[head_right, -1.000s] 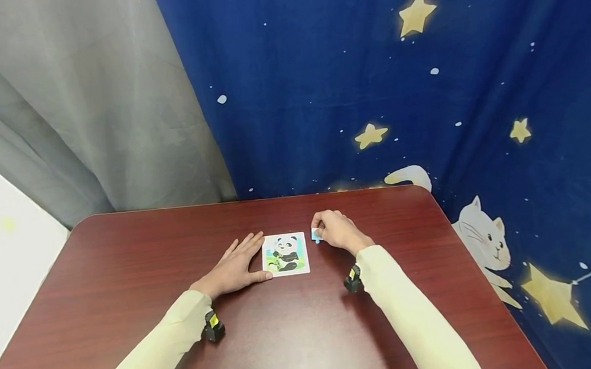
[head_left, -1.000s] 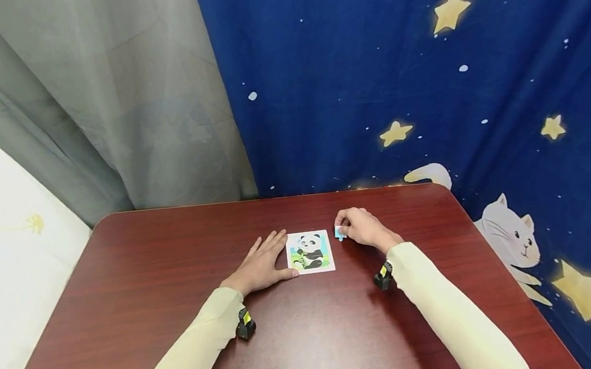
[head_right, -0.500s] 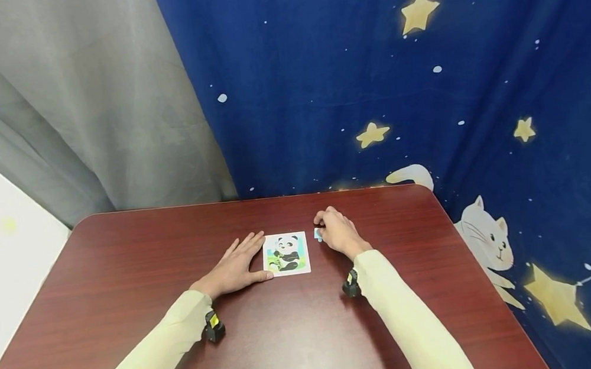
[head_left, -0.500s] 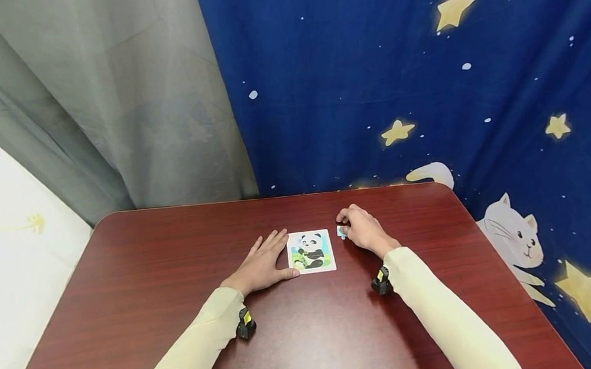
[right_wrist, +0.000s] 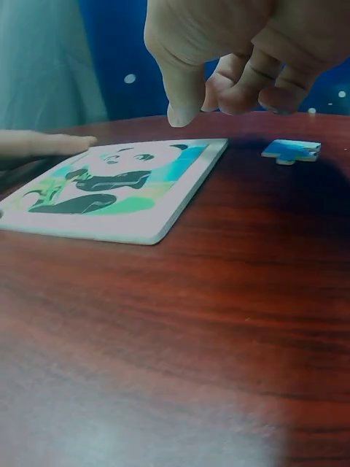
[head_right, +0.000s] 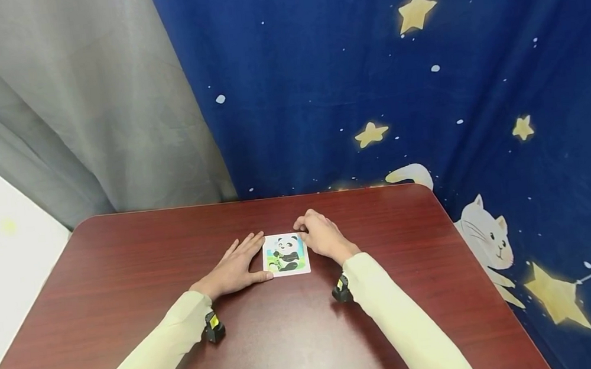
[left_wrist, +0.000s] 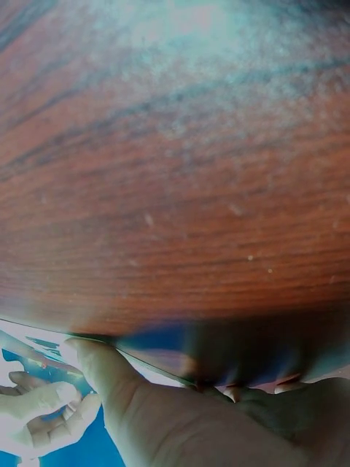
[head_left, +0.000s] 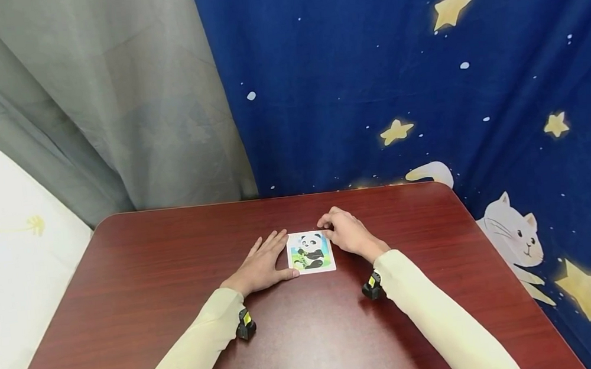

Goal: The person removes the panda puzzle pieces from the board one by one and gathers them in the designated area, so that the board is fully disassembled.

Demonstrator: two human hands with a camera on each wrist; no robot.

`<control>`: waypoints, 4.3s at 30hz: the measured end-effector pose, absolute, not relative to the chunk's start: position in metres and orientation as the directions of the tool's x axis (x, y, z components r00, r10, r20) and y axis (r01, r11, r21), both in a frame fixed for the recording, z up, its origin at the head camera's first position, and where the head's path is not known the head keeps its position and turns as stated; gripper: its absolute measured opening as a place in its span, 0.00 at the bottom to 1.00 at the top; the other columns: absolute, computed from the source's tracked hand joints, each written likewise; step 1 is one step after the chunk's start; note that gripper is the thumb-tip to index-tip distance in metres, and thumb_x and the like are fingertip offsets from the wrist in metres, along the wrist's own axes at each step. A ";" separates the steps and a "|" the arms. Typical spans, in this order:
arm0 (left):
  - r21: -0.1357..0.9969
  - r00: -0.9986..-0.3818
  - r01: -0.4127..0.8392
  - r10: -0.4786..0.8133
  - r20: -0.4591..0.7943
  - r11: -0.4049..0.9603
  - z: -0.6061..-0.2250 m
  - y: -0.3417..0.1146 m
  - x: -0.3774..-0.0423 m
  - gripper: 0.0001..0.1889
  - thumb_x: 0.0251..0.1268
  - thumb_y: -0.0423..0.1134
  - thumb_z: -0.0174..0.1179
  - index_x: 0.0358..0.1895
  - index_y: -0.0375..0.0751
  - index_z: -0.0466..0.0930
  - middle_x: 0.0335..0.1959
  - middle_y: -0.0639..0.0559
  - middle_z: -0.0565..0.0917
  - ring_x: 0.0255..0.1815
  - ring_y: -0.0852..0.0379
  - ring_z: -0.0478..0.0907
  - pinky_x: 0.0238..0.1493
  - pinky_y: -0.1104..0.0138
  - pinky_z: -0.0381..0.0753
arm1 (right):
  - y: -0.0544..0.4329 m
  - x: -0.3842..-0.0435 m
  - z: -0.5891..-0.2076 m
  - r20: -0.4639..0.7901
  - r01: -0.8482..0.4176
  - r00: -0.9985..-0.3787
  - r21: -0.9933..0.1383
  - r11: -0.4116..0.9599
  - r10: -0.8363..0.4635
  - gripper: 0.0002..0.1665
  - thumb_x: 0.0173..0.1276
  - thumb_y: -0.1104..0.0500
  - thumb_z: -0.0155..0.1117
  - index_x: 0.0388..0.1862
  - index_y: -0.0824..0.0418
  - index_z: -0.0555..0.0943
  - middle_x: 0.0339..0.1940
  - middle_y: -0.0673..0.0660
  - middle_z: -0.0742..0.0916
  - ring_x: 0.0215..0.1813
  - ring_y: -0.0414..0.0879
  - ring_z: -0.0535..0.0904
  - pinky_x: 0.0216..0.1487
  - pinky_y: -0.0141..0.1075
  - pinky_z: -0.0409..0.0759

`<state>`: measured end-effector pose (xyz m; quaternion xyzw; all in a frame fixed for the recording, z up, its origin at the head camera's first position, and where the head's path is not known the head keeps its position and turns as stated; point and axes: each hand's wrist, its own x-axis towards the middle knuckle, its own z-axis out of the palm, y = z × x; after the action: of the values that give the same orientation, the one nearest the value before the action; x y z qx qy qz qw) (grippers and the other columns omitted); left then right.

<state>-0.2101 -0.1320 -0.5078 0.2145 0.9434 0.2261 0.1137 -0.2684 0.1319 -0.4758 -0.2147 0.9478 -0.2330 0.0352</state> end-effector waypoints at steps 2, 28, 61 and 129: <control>0.481 -0.883 0.353 0.456 -0.114 0.803 -0.508 -0.132 -0.210 0.53 0.70 0.66 0.65 0.87 0.39 0.53 0.90 0.46 0.52 0.92 0.44 0.44 0.90 0.42 0.42 | 0.128 -0.267 -0.477 0.026 -0.399 -0.901 -0.444 0.802 -0.434 0.11 0.75 0.61 0.69 0.54 0.55 0.90 0.45 0.52 0.85 0.47 0.46 0.82 0.51 0.44 0.83; 0.487 -0.883 0.353 0.456 -0.107 0.799 -0.509 -0.132 -0.210 0.53 0.71 0.65 0.65 0.87 0.39 0.52 0.90 0.46 0.52 0.92 0.44 0.44 0.90 0.42 0.42 | 0.106 -0.256 -0.478 -0.056 -0.448 -0.860 -0.395 0.802 -0.508 0.18 0.76 0.54 0.71 0.62 0.51 0.89 0.45 0.52 0.83 0.39 0.43 0.77 0.39 0.41 0.76; 0.480 -0.886 0.353 0.452 -0.105 0.803 -0.513 -0.132 -0.210 0.54 0.70 0.67 0.65 0.87 0.40 0.52 0.90 0.47 0.51 0.92 0.45 0.44 0.91 0.42 0.40 | 0.099 -0.253 -0.481 -0.036 -0.475 -0.857 -0.335 0.814 -0.514 0.18 0.75 0.54 0.71 0.62 0.52 0.88 0.57 0.55 0.82 0.48 0.49 0.84 0.46 0.47 0.86; 0.495 -0.885 0.364 0.459 -0.082 0.789 -0.509 -0.134 -0.209 0.53 0.70 0.64 0.67 0.87 0.38 0.53 0.90 0.45 0.52 0.92 0.43 0.44 0.90 0.41 0.40 | 0.217 -0.277 -0.476 0.005 -0.286 -0.944 -0.514 0.809 -0.330 0.06 0.78 0.63 0.65 0.48 0.57 0.87 0.40 0.56 0.93 0.43 0.48 0.86 0.50 0.47 0.82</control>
<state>-0.2094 -0.1337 -0.5093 0.2188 0.9406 0.2400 0.0993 -0.2769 0.2170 -0.4762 -0.1619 0.9501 -0.2632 0.0421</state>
